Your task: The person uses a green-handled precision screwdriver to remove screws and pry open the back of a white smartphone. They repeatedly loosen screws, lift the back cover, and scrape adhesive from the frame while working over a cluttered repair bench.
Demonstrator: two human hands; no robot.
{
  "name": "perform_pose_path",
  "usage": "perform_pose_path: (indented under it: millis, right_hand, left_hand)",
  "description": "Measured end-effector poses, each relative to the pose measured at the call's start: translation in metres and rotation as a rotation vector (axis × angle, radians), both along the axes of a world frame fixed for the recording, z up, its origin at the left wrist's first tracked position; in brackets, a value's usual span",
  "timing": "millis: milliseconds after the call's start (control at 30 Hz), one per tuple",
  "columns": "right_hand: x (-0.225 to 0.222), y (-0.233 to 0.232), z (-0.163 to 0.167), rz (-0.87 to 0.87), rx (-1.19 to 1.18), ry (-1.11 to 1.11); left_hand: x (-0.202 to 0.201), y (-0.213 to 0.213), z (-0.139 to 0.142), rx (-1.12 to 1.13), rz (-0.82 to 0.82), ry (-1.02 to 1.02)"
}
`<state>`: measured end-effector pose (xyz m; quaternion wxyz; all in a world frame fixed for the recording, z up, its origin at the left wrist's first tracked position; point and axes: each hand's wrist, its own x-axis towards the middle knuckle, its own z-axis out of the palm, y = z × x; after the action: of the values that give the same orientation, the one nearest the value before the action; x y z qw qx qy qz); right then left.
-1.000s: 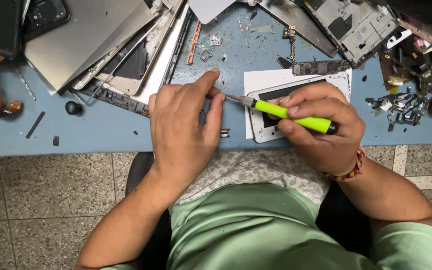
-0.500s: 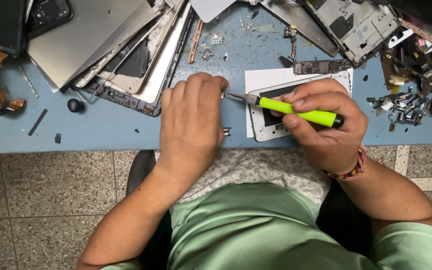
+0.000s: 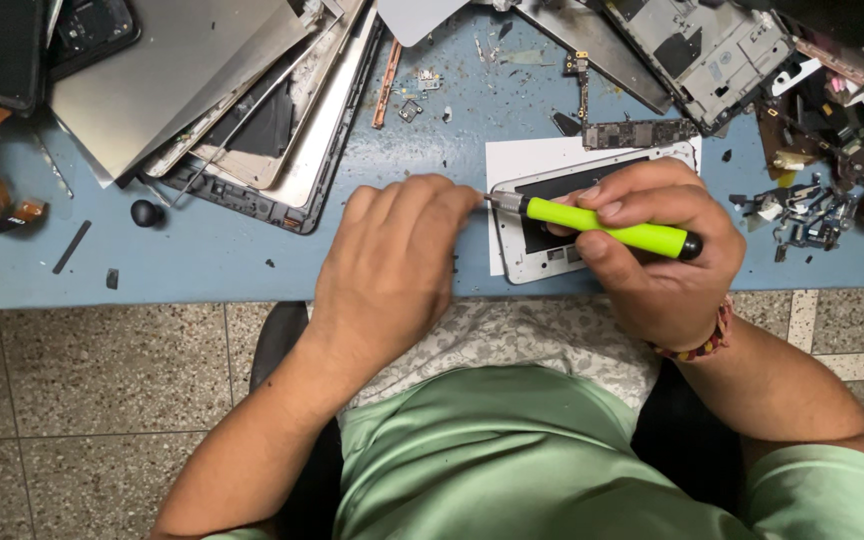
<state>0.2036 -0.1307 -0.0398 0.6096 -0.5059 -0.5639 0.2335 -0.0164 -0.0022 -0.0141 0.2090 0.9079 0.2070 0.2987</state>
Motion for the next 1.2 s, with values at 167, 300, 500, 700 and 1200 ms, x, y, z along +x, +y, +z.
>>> perform_pose_path:
  millis: [167, 300, 500, 700, 1200]
  right_hand:
    - [0.0001, 0.0023, 0.0072, -0.041, 0.014, -0.015]
    - [0.0031, -0.0001, 0.0108, -0.065, -0.003, -0.006]
    - [0.0026, -0.006, 0.0042, 0.005, 0.004, -0.054]
    - [0.0035, -0.0061, 0.0034, 0.06, -0.025, -0.107]
    - [0.003, -0.0009, 0.0068, 0.078, -0.011, -0.213]
  left_hand:
    - [0.0011, 0.0006, 0.0024, -0.009, -0.01, 0.031]
    - [0.0008, 0.0012, 0.0021, -0.048, 0.006, 0.004]
    - [-0.0031, 0.0017, 0.0017, -0.118, 0.007, -0.025]
    - [-0.0039, 0.0028, 0.0015, -0.115, 0.0, -0.001]
    - [-0.0071, 0.003, 0.0018, -0.146, -0.006, -0.05]
